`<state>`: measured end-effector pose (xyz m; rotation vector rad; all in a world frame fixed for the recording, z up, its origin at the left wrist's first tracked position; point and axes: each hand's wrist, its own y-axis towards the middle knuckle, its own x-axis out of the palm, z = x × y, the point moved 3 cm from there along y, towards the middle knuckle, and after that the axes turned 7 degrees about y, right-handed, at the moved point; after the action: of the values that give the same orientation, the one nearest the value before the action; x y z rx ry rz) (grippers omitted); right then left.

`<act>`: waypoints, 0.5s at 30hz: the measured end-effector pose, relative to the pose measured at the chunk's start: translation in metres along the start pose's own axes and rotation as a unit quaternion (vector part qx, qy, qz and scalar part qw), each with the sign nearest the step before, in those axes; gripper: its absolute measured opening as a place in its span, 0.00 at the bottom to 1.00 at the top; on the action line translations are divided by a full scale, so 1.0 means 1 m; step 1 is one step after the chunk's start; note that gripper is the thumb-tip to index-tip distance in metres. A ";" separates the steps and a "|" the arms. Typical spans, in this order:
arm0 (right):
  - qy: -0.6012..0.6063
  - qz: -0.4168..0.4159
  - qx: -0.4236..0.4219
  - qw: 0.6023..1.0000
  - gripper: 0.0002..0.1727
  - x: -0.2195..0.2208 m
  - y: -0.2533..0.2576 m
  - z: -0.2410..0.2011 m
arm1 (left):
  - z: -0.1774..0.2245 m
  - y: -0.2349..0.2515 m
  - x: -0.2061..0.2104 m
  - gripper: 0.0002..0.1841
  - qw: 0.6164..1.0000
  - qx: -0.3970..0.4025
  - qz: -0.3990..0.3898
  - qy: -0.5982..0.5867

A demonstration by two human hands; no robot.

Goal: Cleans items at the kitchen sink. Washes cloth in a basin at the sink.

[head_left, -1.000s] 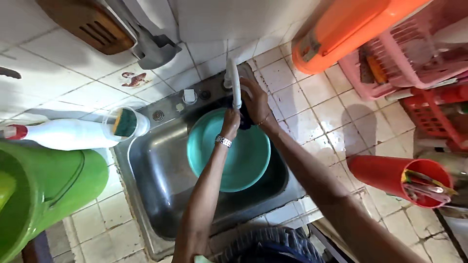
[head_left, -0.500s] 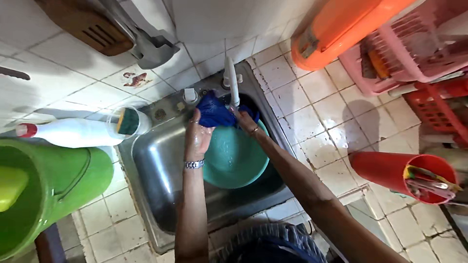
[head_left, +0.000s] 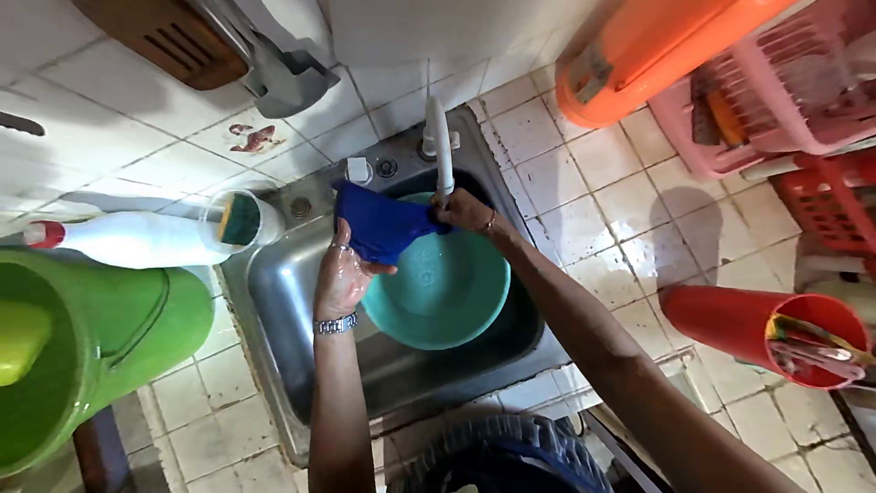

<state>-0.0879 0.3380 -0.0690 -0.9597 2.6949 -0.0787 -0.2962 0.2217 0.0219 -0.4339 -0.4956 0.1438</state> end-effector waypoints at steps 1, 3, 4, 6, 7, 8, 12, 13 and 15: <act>0.003 0.035 -0.003 0.999 0.12 -0.006 0.001 0.001 | -0.002 -0.002 -0.004 0.25 1.000 -0.006 0.015 -0.003; 0.082 0.087 0.017 0.993 0.10 -0.018 -0.002 -0.003 | -0.009 -0.002 -0.015 0.25 0.997 -0.039 0.066 0.011; 0.141 0.090 0.038 0.985 0.11 -0.020 -0.003 -0.004 | -0.014 -0.001 -0.023 0.25 0.994 -0.060 0.087 0.030; 0.259 0.068 0.073 0.961 0.11 -0.019 -0.007 -0.003 | -0.033 0.006 -0.038 0.26 0.984 -0.103 0.129 0.068; 0.311 0.058 0.086 0.945 0.11 -0.016 -0.009 0.000 | -0.046 0.012 -0.044 0.27 0.978 -0.120 0.143 0.095; 0.346 0.060 0.102 0.931 0.13 -0.009 -0.011 0.003 | -0.059 0.017 -0.049 0.28 0.969 -0.134 0.145 0.150; 0.130 -0.025 0.135 0.982 0.18 0.022 -0.008 -0.006 | -0.076 0.030 -0.031 0.24 0.824 -0.134 0.087 0.544; 0.099 -0.043 0.116 0.987 0.17 0.024 -0.008 -0.010 | -0.074 0.029 -0.021 0.27 0.788 -0.092 0.092 0.602; 0.060 -0.078 0.076 0.992 0.16 0.022 -0.007 -0.020 | -0.075 0.032 -0.003 0.42 0.784 0.057 0.065 0.615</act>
<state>-0.1058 0.3174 -0.0537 -1.1485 2.6689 -0.3790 -0.2633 0.2227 -0.0524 -0.3573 0.8436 -0.0013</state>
